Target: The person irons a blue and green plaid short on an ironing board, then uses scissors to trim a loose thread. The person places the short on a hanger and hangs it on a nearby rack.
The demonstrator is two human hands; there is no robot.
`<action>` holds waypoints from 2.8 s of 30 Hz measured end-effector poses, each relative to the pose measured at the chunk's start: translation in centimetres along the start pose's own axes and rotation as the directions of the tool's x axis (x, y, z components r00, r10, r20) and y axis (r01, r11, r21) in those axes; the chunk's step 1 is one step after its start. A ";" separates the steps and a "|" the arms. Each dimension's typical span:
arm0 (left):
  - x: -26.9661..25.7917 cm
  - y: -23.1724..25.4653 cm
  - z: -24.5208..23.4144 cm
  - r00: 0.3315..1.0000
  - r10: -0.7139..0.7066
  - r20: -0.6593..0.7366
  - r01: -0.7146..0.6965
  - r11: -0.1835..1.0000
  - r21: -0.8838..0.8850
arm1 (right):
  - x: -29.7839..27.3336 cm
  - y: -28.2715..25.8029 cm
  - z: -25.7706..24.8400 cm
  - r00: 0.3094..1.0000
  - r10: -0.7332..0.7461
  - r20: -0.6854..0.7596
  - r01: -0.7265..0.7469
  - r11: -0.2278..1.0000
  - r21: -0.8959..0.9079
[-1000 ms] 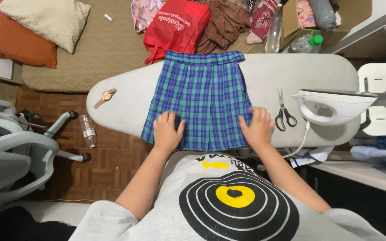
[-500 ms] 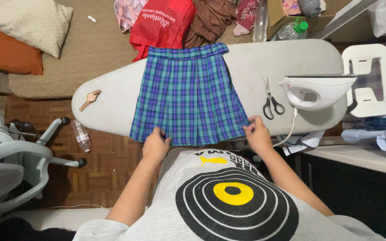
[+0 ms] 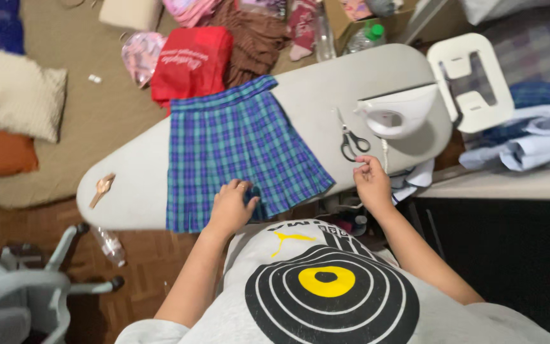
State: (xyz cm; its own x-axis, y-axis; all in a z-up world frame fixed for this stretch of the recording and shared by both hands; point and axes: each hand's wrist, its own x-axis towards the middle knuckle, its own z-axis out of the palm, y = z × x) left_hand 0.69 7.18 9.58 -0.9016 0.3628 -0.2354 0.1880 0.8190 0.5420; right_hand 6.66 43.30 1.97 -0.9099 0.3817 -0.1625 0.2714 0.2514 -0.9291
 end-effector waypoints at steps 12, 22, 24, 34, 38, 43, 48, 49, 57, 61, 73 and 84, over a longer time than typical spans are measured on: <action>4.6 6.8 3.1 0.882 0.446 0.153 -0.337 0.823 -0.456 | -6.0 3.5 -0.6 0.891 0.342 -0.298 -0.194 0.881 0.431; 7.9 12.8 7.0 0.717 0.592 0.367 -0.302 0.739 -0.603 | -10.2 3.6 0.2 0.795 0.426 -0.432 -0.126 0.813 0.569; 8.0 14.0 7.5 0.702 0.570 0.427 -0.249 0.758 -0.602 | -10.8 4.2 -0.1 0.789 0.449 -0.419 -0.157 0.807 0.569; 13.0 6.9 5.0 0.953 0.256 0.163 -0.155 0.873 -0.463 | -5.5 5.3 2.3 0.957 0.289 0.034 -0.285 0.907 0.312; 14.7 -3.1 1.2 0.868 -0.009 -0.496 -0.115 0.969 -0.220 | 1.6 3.0 5.9 0.992 0.032 0.121 -0.054 0.982 0.181; 11.1 -11.7 -0.3 0.617 -0.497 -0.610 0.507 0.844 -0.175 | 7.7 -1.4 11.5 0.968 -0.236 0.083 0.247 0.956 -0.157; 9.1 -14.2 1.3 0.604 -0.612 -0.510 0.596 0.772 -0.220 | 9.4 -2.5 14.2 0.971 -0.101 0.216 0.190 0.876 -0.444; 8.8 -14.6 1.3 0.597 -0.653 -0.466 0.603 0.748 -0.276 | 9.4 -2.3 14.2 0.966 0.018 0.258 0.095 0.902 -0.420; 6.0 -16.3 0.9 0.806 -0.578 -0.125 0.505 0.783 -0.364 | 10.1 1.4 7.7 0.646 0.446 0.619 0.001 0.811 -0.585; 6.9 -16.3 -0.2 0.798 -0.573 -0.187 0.494 0.800 -0.340 | 12.9 1.7 8.2 0.840 0.352 0.413 -0.040 0.799 -0.600; 11.6 -12.0 -5.2 0.882 -0.451 0.139 0.270 0.242 -0.932 | 15.5 -8.8 13.8 0.659 0.419 0.624 -0.543 0.840 0.009; 4.1 -2.0 -13.6 0.938 -0.253 -0.239 -0.084 0.502 -0.861 | 10.0 -18.0 8.1 0.804 0.109 0.584 -0.326 0.903 0.280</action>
State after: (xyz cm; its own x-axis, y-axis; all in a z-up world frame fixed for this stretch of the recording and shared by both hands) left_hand -8.74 0.95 18.51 -0.9859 0.0273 -0.1651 -0.1652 -0.0014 0.9863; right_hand -9.85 35.33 14.39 -0.8853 -0.1853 -0.4264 0.4539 -0.1462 -0.8790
